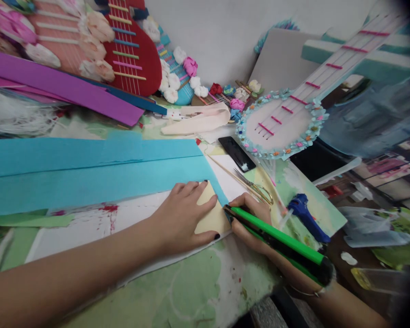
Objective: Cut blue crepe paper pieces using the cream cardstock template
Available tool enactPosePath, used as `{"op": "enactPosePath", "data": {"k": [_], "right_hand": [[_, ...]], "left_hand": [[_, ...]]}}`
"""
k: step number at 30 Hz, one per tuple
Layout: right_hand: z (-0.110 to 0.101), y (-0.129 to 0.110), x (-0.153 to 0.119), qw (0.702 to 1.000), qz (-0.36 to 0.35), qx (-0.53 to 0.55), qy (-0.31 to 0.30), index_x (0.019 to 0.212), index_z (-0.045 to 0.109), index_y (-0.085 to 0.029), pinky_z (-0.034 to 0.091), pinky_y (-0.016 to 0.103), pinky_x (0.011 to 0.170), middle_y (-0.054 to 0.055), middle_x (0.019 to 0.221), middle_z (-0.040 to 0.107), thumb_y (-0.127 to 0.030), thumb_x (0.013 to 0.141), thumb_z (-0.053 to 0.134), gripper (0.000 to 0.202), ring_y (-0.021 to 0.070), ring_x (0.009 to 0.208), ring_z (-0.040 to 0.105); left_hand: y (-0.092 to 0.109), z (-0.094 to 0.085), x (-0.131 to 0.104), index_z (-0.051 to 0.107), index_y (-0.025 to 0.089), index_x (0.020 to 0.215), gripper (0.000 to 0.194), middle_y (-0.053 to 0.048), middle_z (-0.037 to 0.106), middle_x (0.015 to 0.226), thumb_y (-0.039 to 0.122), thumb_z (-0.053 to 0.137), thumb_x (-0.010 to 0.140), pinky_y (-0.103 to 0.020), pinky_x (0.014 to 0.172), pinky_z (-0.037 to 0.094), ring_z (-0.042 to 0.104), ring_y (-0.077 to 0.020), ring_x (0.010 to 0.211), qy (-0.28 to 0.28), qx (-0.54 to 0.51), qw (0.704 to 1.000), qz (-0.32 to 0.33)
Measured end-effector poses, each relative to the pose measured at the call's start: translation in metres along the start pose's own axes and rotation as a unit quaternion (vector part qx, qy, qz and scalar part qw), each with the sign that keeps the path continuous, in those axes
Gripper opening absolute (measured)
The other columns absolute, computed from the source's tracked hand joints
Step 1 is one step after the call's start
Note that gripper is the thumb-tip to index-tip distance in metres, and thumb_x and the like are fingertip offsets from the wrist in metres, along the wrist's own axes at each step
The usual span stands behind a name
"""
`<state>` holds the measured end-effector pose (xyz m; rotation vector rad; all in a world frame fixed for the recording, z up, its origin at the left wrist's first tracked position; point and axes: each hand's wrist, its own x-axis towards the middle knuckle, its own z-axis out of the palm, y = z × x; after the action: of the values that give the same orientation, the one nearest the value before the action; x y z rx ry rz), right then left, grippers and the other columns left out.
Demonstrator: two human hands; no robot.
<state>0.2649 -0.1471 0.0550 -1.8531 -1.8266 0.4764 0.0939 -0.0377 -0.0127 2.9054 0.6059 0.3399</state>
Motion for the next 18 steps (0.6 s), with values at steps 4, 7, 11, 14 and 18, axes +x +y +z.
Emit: {"op": "enactPosePath", "data": {"k": [4, 7, 11, 14, 18], "right_hand": [[-0.0009, -0.0021, -0.0013, 1.0, 0.002, -0.005, -0.003, 0.088, 0.058, -0.021, 0.048, 0.033, 0.075, 0.004, 0.084, 0.066, -0.019, 0.084, 0.052, 0.008, 0.021, 0.078, 0.062], [-0.0004, -0.0003, -0.0016, 1.0, 0.001, 0.0, 0.002, 0.088, 0.059, -0.021, 0.048, 0.033, 0.076, 0.004, 0.085, 0.066, -0.02, 0.084, 0.051, 0.009, 0.0212, 0.079, 0.062], [0.0002, 0.0026, -0.0019, 1.0, -0.006, -0.001, -0.005, 0.09, 0.058, -0.021, 0.047, 0.033, 0.077, 0.005, 0.085, 0.066, -0.019, 0.084, 0.051, 0.01, 0.0212, 0.08, 0.062], [0.0012, 0.0044, -0.0025, 1.0, -0.022, 0.003, 0.007, 0.09, 0.057, -0.021, 0.047, 0.033, 0.075, 0.004, 0.084, 0.066, -0.018, 0.083, 0.052, 0.009, 0.0208, 0.08, 0.062], [0.0016, 0.0033, -0.0047, 1.0, -0.011, 0.004, 0.002, 0.093, 0.056, -0.021, 0.047, 0.034, 0.077, 0.004, 0.087, 0.067, -0.016, 0.084, 0.051, 0.012, 0.0216, 0.082, 0.062]], "left_hand": [[0.0, 0.0016, 0.0005, 0.051, 0.021, 0.139, 0.067, -0.024, 0.039, 0.149, 0.062, 0.052, 0.085, -0.055, 0.097, 0.034, 0.042, -0.0432, 0.127, 0.005, 0.003, 1.0, 0.0], [-0.0003, 0.002, 0.0009, 0.051, 0.021, 0.139, 0.067, -0.024, 0.038, 0.149, 0.061, 0.053, 0.085, -0.056, 0.097, 0.034, 0.041, -0.0432, 0.127, 0.004, -0.003, 1.0, -0.002], [-0.0009, 0.0013, 0.0004, 0.052, 0.02, 0.139, 0.068, -0.025, 0.038, 0.149, 0.06, 0.053, 0.085, -0.056, 0.098, 0.034, 0.041, -0.0444, 0.128, 0.001, -0.007, 1.0, -0.001], [-0.0008, 0.0008, 0.0, 0.052, 0.021, 0.139, 0.067, -0.026, 0.037, 0.149, 0.06, 0.053, 0.085, -0.056, 0.098, 0.034, 0.041, -0.0448, 0.128, -0.004, -0.008, 1.0, -0.002], [-0.0004, 0.0012, 0.0001, 0.05, 0.021, 0.14, 0.067, -0.026, 0.037, 0.15, 0.06, 0.052, 0.085, -0.057, 0.098, 0.033, 0.041, -0.0451, 0.128, -0.014, -0.008, 1.0, -0.004]]}}
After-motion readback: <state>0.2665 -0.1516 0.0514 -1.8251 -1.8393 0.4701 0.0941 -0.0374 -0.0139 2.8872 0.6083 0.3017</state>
